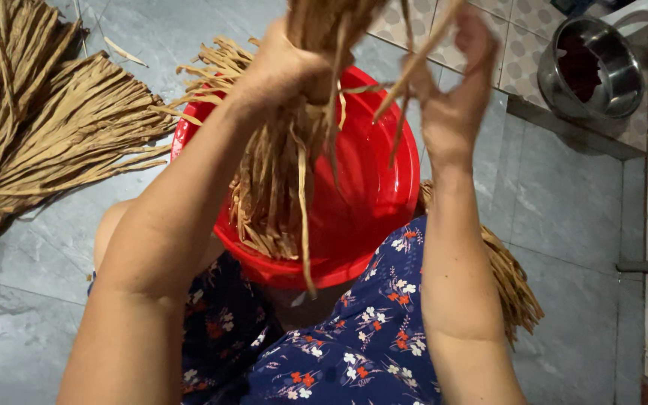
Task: The person sits on a tiled floor and repeatedly submerges bundles of dried stalks in a red basin of water, then removes them and ties them into bundles. The person handles the stalks by hand, soaking and bundling them in sequence.
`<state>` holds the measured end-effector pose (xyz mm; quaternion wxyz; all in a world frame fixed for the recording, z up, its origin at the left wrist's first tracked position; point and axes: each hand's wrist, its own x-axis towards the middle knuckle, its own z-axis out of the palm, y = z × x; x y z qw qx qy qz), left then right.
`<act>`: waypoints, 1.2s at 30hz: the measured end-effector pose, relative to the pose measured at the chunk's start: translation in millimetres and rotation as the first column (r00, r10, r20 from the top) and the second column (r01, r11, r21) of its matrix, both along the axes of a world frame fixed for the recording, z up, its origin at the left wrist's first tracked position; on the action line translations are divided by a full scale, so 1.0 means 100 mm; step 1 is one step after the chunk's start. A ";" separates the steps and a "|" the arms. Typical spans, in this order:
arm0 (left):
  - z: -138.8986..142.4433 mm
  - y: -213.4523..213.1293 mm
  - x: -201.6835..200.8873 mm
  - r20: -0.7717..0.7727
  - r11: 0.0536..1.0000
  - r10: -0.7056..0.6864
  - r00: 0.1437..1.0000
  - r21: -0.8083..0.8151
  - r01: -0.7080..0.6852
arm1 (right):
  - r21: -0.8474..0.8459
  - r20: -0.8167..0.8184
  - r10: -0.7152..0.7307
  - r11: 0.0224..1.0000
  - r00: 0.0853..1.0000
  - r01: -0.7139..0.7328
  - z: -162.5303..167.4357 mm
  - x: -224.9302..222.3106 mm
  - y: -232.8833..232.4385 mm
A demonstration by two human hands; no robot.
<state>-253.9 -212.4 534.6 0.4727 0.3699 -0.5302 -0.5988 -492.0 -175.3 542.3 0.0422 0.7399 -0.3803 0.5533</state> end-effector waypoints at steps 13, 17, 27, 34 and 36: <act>-0.03 -0.02 0.11 0.031 0.990 0.090 0.996 -0.115 -0.086 | 0.759 -0.007 0.032 0.650 0.999 -0.016 -0.27 0.38 0.20; -0.03 0.00 0.17 -0.010 0.991 0.011 1.000 -0.134 -0.012 | 0.808 0.015 0.073 0.587 0.997 -0.056 -0.22 0.38 0.13; 0.05 0.06 0.12 0.146 0.984 -0.178 0.973 0.030 0.176 | 0.199 0.073 0.141 0.968 0.987 -0.153 -0.34 0.51 -0.02; -0.11 0.00 -0.06 -0.051 0.996 -0.087 0.995 0.004 0.087 | 0.711 0.320 -0.106 0.684 0.941 -0.165 -0.35 0.29 -0.27; -0.16 -0.06 -0.07 0.056 0.998 0.044 0.997 0.038 -0.047 | 0.591 0.277 -0.017 0.791 0.961 -0.156 -0.30 0.17 -0.12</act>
